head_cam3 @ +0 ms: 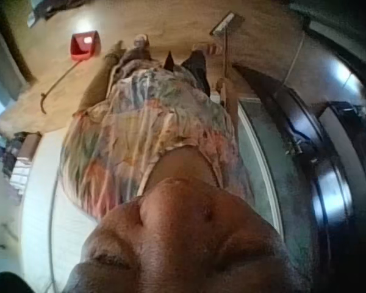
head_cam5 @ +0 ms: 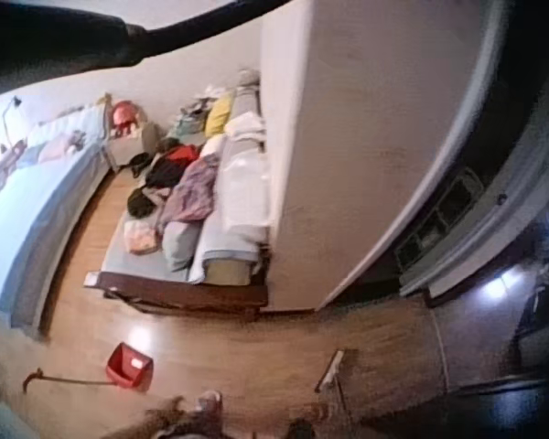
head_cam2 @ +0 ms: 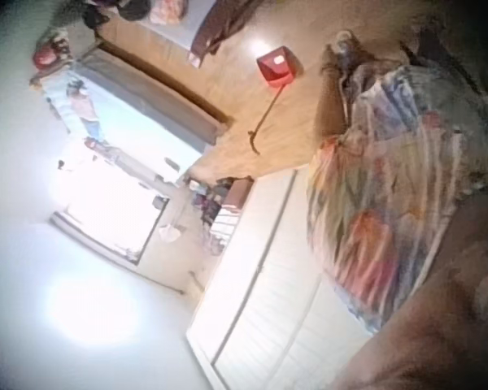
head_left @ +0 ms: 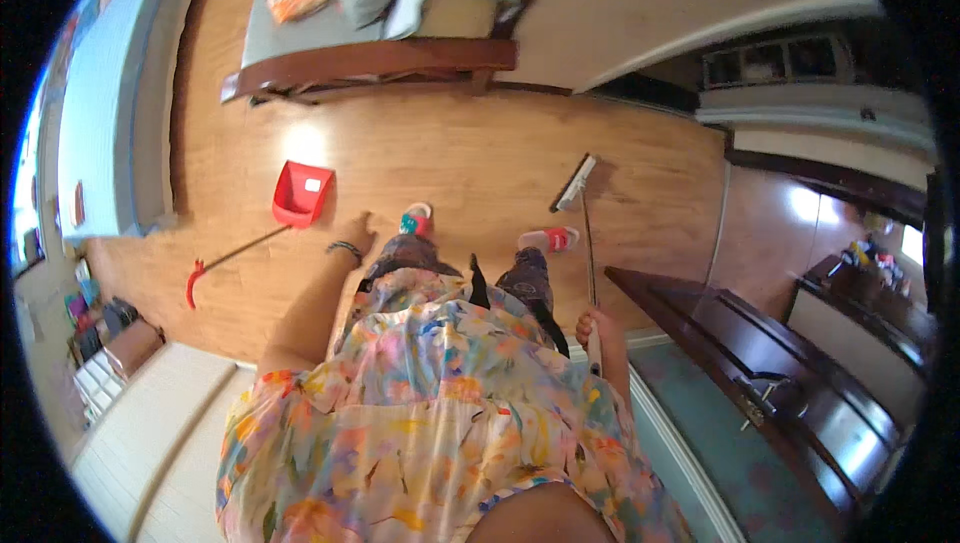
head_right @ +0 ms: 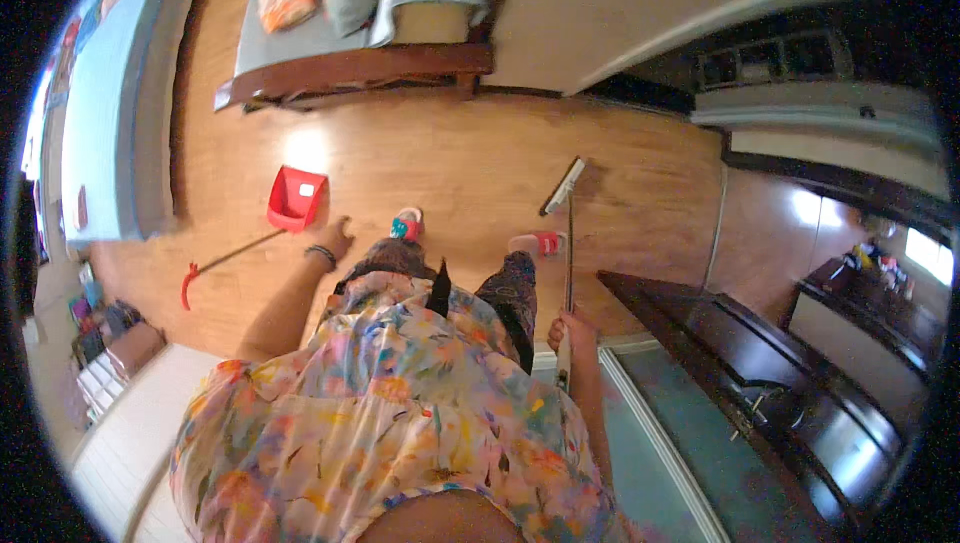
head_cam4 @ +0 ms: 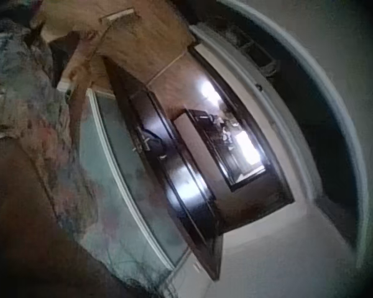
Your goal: The person sweeps the wooden floor of a bedroom using a broom and a red dustpan. They move around the room, sweeping debris from various areas including near the bed, a suitcase, and a chair, and periodically gather the swept material into the dustpan.
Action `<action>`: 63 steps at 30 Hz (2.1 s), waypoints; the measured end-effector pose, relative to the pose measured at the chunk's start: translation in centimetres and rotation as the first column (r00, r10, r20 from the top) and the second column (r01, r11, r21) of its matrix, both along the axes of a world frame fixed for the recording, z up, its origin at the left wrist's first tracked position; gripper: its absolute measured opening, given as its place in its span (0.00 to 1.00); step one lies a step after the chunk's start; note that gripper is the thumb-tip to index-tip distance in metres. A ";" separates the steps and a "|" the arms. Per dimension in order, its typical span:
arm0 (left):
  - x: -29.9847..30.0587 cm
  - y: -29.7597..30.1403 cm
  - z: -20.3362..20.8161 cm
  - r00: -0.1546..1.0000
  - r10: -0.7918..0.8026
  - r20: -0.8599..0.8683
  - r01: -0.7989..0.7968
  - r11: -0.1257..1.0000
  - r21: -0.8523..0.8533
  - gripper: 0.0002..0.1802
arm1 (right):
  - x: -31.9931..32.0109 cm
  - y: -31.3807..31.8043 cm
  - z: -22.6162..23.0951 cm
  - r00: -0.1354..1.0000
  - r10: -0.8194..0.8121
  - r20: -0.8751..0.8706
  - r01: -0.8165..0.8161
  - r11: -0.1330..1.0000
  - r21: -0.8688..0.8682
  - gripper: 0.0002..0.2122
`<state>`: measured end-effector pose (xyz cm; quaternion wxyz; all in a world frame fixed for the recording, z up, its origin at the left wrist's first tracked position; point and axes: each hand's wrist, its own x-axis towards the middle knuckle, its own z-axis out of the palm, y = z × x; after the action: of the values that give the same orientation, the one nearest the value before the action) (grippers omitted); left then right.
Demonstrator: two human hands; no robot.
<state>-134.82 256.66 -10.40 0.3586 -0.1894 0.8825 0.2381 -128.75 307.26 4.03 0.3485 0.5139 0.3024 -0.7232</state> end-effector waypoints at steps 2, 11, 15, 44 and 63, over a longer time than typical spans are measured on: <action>2.3 -7.4 2.8 0.962 -0.027 -0.273 -0.015 0.988 -0.151 0.21 | -1.9 -5.7 2.4 0.991 0.119 0.065 -0.126 0.985 0.120 0.08; 15.8 -22.7 7.9 0.878 0.401 -0.260 -0.456 0.868 -0.199 0.22 | -0.2 -15.5 3.0 0.943 0.296 -0.154 -0.311 0.946 -0.086 0.13; 19.1 -23.1 8.0 0.872 0.350 -0.343 -0.434 0.876 -0.209 0.20 | 4.0 -15.8 -1.1 0.858 0.514 0.005 -0.511 0.852 0.114 0.15; 32.4 -47.1 5.6 0.731 0.491 -0.474 -0.561 0.828 -0.008 0.13 | 12.2 -45.1 -3.3 -0.047 0.979 0.196 -0.496 -0.193 0.846 0.10; 48.2 -42.5 7.2 0.409 0.908 -0.090 -0.907 0.415 0.066 0.17 | 6.9 -44.5 -21.6 -0.042 0.893 0.448 -0.480 -0.412 0.775 0.20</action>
<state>-86.60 214.12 -3.17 0.1237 -0.6216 0.6576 0.4072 -121.82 262.79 -17.62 0.3600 0.0599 0.9271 -0.0850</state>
